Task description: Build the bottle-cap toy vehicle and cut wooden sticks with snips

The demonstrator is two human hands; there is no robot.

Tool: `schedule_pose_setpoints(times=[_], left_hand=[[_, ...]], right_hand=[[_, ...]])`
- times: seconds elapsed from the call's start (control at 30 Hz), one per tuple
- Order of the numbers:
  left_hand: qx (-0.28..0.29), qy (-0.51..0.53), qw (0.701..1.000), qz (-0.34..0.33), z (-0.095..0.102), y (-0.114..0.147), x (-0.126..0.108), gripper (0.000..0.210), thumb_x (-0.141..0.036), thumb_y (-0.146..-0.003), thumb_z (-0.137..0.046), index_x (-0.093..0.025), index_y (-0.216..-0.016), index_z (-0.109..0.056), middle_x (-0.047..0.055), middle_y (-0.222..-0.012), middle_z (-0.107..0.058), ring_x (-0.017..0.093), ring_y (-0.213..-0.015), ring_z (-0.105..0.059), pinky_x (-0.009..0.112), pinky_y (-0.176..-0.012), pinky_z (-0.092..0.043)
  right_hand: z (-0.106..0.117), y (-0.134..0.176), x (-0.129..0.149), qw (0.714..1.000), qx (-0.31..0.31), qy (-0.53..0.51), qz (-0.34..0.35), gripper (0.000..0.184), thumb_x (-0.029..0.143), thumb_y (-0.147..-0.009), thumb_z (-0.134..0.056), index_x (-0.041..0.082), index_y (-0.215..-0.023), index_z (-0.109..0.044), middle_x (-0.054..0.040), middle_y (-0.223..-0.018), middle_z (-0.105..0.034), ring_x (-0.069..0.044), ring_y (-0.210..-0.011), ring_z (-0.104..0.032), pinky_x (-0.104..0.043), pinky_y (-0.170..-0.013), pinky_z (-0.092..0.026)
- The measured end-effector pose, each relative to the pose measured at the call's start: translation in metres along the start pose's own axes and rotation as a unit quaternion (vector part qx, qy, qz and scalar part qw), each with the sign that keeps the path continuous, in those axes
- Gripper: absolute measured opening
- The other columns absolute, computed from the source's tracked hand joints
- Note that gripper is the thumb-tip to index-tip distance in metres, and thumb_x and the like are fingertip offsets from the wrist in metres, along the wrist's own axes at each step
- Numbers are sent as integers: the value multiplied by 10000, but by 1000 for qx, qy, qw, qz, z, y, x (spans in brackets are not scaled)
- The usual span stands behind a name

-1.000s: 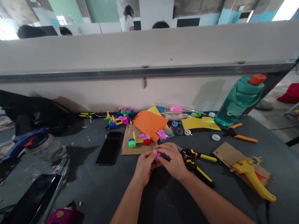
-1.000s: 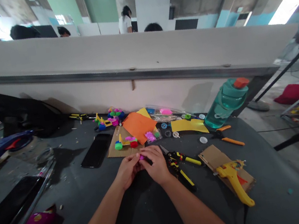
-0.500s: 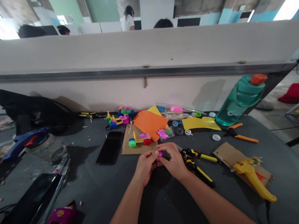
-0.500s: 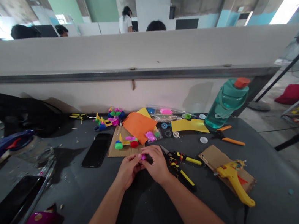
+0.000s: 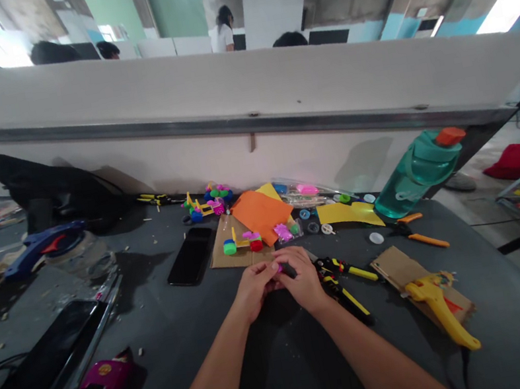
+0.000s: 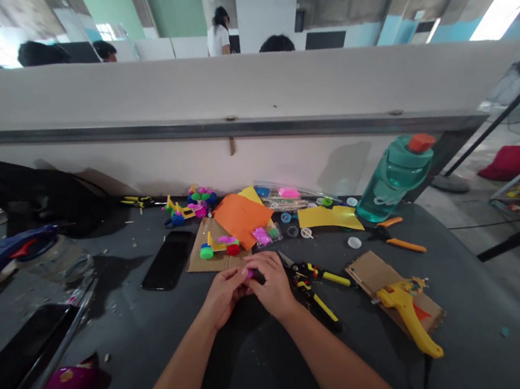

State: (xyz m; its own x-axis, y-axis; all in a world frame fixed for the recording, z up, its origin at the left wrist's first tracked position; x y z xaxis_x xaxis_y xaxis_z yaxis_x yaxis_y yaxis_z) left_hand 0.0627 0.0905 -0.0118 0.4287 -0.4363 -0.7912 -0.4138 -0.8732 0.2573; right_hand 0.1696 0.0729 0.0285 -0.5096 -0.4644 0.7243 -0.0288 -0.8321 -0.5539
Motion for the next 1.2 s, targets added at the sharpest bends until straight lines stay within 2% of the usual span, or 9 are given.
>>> schedule_pose_setpoints(times=[0.17, 0.33, 0.43, 0.53, 0.73, 0.9, 1.07, 1.2], left_hand=[[-36, 18, 999, -11, 6, -2, -1, 234, -313, -656, -733, -104, -739, -668, 23, -638, -629, 99, -567, -567, 248, -618, -495], [1, 25, 1000, -8, 0, -1, -1, 280, -345, -695, -698, -87, -803, -675, 57, -676, -651, 129, -621, -602, 300, -667, -517], [-10, 31, 999, -7, 2, -1, -2, 240, -314, -684, -713, -92, -765, -671, 45, -680, -648, 111, -613, -593, 271, -658, -515], [-23, 33, 999, -1, 4, 0, -2, 238, -305, -657, -735, -95, -748, -669, 43, -690, -650, 101, -602, -587, 256, -647, -514], [7, 31, 1000, -2, 1, 1, -4, 253, -327, -679, -716, -93, -766, -673, 52, -698, -650, 120, -646, -601, 297, -709, -518], [-4, 29, 1000, 4, 5, -1, -1, 230, -287, -648, -742, -97, -759, -673, 40, -688, -648, 105, -616, -591, 258, -664, -510], [16, 30, 999, 5, 4, 0, -1, 227, -285, -672, -726, -94, -783, -674, 50, -725, -650, 112, -653, -596, 268, -684, -511], [15, 32, 999, 12, 4, 0, -2, 200, -271, -679, -722, -98, -765, -670, 33, -704, -636, 93, -623, -581, 232, -642, -505]], right_hand=[[0, -1, 3, 999, 18, 10, 25, 253, 220, -751, -630, 271, -998, -652, -38, -1020, -664, -213, -996, -545, -406, -886, -426], [-1, -2, -1, 1000, 5, 2, 5, 194, 199, -748, -633, 272, -923, -674, -25, -988, -675, -203, -978, -544, -399, -876, -431], [-3, -2, -2, 1000, 4, -3, -2, 184, 194, -718, -664, 260, -890, -672, -29, -984, -671, -208, -974, -543, -397, -874, -432], [-4, -3, -1, 1000, 15, 0, 13, 238, 216, -719, -668, 270, -950, -667, -36, -1033, -663, -214, -998, -539, -408, -886, -426], [-1, -3, -1, 1000, 8, 2, 21, 204, 197, -738, -643, 280, -921, -680, -27, -997, -677, -209, -974, -548, -412, -867, -433], [-3, -3, 0, 999, 25, 9, 23, 262, 187, -728, -649, 283, -971, -667, -28, -1046, -661, -217, -1006, -533, -416, -891, -419], [-3, -3, 0, 1000, 18, 9, 22, 205, 152, -717, -644, 270, -882, -676, -15, -1014, -672, -213, -999, -527, -411, -890, -416], [-3, -3, 2, 1000, 17, 3, 18, 231, 177, -696, -668, 266, -909, -663, -23, -1034, -659, -220, -1010, -523, -413, -894, -419]])
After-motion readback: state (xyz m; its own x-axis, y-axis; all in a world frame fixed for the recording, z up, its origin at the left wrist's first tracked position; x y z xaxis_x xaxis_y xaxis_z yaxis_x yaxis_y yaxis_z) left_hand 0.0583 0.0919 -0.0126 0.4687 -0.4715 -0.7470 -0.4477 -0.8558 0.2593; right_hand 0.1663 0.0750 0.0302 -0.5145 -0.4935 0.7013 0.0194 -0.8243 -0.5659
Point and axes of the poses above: each hand's wrist, its own y-axis away from the middle knuckle, its own z-axis out of the back of the hand, x = y × z, the point moved 6 cm from there along -y, towards the middle knuckle
